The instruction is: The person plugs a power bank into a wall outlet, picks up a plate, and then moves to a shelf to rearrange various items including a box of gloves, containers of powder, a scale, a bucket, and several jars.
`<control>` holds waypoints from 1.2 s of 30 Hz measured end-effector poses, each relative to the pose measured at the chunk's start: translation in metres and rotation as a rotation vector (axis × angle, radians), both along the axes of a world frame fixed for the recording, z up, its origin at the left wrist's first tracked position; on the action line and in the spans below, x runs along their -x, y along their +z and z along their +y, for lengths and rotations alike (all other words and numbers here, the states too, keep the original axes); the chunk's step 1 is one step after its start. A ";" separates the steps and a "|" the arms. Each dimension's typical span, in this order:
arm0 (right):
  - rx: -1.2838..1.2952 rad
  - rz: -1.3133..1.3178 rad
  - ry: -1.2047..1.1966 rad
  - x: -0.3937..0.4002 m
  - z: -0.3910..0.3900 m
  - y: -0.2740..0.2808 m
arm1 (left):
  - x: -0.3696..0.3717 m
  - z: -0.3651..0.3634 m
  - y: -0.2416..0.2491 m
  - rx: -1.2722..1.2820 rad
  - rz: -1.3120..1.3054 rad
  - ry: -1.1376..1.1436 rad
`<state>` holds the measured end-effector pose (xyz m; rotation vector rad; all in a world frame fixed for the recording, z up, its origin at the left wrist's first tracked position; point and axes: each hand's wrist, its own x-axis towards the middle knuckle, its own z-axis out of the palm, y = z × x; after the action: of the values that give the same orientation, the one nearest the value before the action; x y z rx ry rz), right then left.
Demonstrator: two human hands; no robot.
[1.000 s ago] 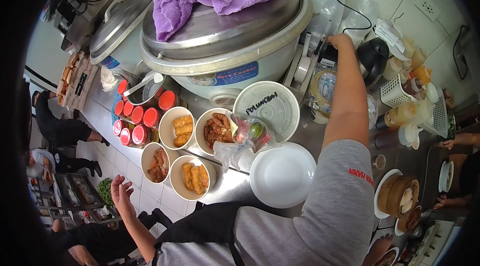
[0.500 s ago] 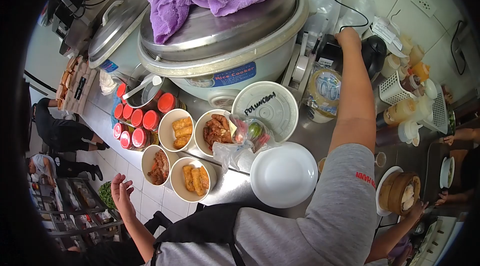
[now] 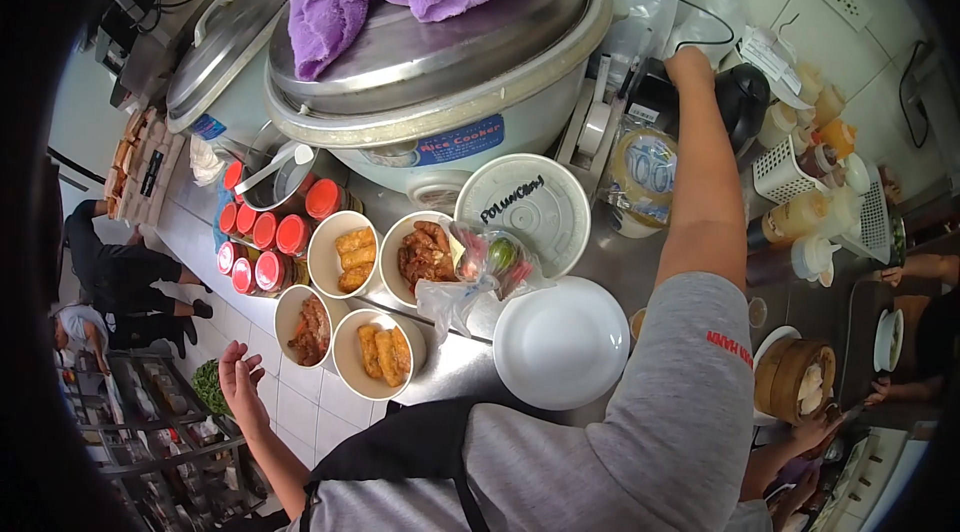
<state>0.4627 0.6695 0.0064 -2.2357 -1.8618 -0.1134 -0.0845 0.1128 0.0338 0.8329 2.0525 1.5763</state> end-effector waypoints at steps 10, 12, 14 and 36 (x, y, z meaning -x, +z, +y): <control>0.011 0.535 0.263 0.036 -0.149 0.072 | 0.013 -0.026 0.002 -0.028 -0.010 0.064; -0.022 0.480 0.260 0.030 -0.180 0.061 | 0.012 -0.028 -0.002 -0.027 -0.015 0.044; -0.061 0.479 0.195 0.023 -0.201 0.046 | 0.010 -0.028 -0.002 -0.035 -0.038 0.035; 0.202 0.419 -0.090 0.066 -0.392 0.016 | 0.047 -0.084 -0.011 -0.100 -0.137 -0.140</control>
<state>0.3971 0.2774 0.0224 -2.2487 -1.6051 0.5105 -0.1317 0.0290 0.0224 0.8591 1.7938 1.6218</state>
